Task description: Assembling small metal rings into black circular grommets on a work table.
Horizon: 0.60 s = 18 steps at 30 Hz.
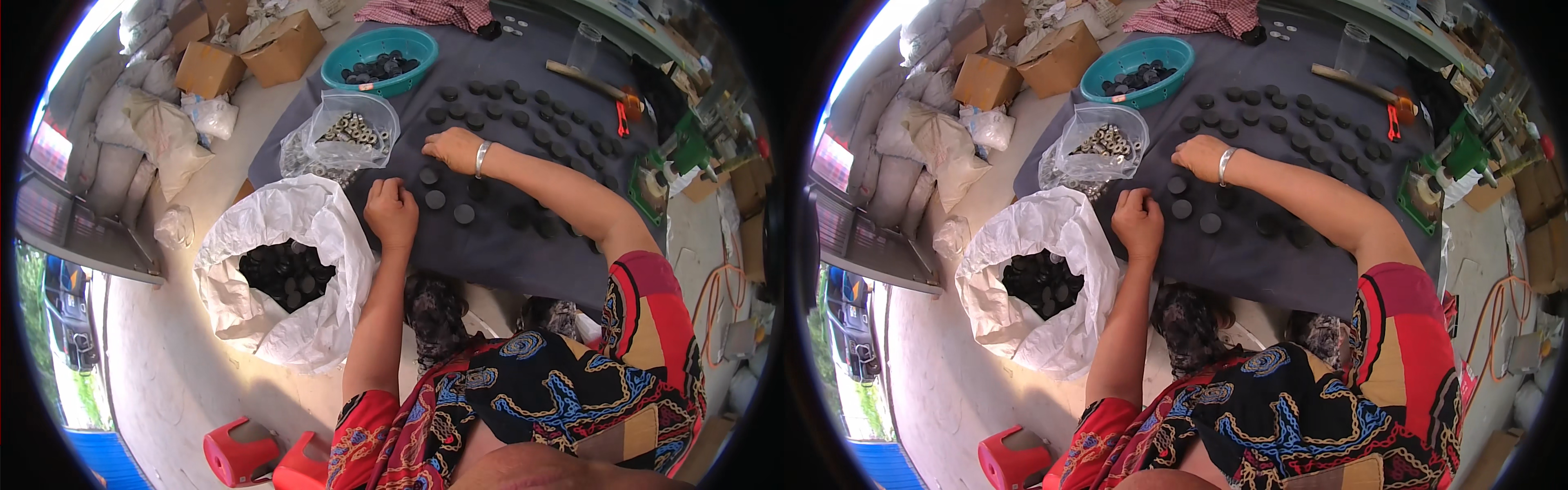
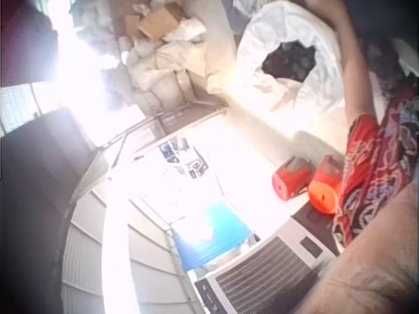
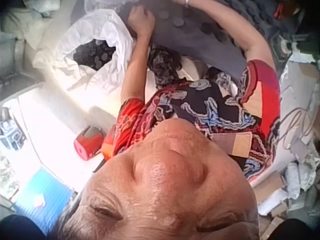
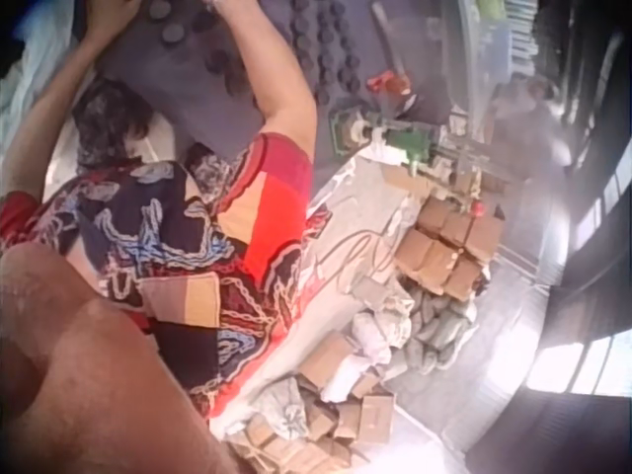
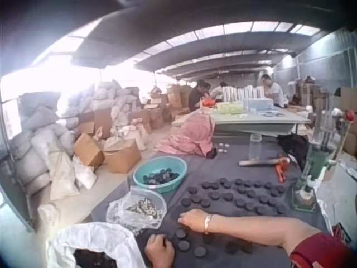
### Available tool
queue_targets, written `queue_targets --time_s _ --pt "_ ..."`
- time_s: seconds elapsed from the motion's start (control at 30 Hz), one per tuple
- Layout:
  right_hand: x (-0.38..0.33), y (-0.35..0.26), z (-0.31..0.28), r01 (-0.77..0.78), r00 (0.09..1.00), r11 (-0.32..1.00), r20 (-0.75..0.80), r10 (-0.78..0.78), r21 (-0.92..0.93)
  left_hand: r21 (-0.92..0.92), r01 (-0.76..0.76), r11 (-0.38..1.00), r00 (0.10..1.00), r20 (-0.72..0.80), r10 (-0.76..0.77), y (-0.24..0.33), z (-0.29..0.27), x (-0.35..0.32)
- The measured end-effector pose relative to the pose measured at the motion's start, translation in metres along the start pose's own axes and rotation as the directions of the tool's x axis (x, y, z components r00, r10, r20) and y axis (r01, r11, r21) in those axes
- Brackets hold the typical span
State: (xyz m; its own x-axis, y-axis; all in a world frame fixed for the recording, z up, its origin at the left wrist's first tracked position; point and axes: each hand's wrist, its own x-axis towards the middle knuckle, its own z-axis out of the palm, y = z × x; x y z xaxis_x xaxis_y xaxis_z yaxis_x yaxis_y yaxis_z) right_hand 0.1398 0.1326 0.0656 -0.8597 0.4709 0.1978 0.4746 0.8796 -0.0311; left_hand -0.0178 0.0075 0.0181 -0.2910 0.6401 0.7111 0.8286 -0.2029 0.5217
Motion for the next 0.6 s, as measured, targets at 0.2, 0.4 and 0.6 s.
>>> queue_targets --time_s 0.2,0.4,0.6 --pt "0.003 0.002 0.002 -0.016 0.999 1.000 0.033 0.016 0.023 0.029 -0.012 1.000 1.000 0.003 0.012 -0.004 0.001 0.000" --pt "0.005 0.054 -0.001 -0.043 0.953 0.998 -0.298 0.054 0.044 0.017 -0.002 1.000 1.000 0.017 0.002 -0.004 0.002 -0.002" --pt "-0.003 0.073 -0.011 -0.323 0.925 0.933 0.154 0.347 -0.160 -0.008 0.021 1.000 0.999 0.027 -0.020 -0.002 0.003 -0.002"
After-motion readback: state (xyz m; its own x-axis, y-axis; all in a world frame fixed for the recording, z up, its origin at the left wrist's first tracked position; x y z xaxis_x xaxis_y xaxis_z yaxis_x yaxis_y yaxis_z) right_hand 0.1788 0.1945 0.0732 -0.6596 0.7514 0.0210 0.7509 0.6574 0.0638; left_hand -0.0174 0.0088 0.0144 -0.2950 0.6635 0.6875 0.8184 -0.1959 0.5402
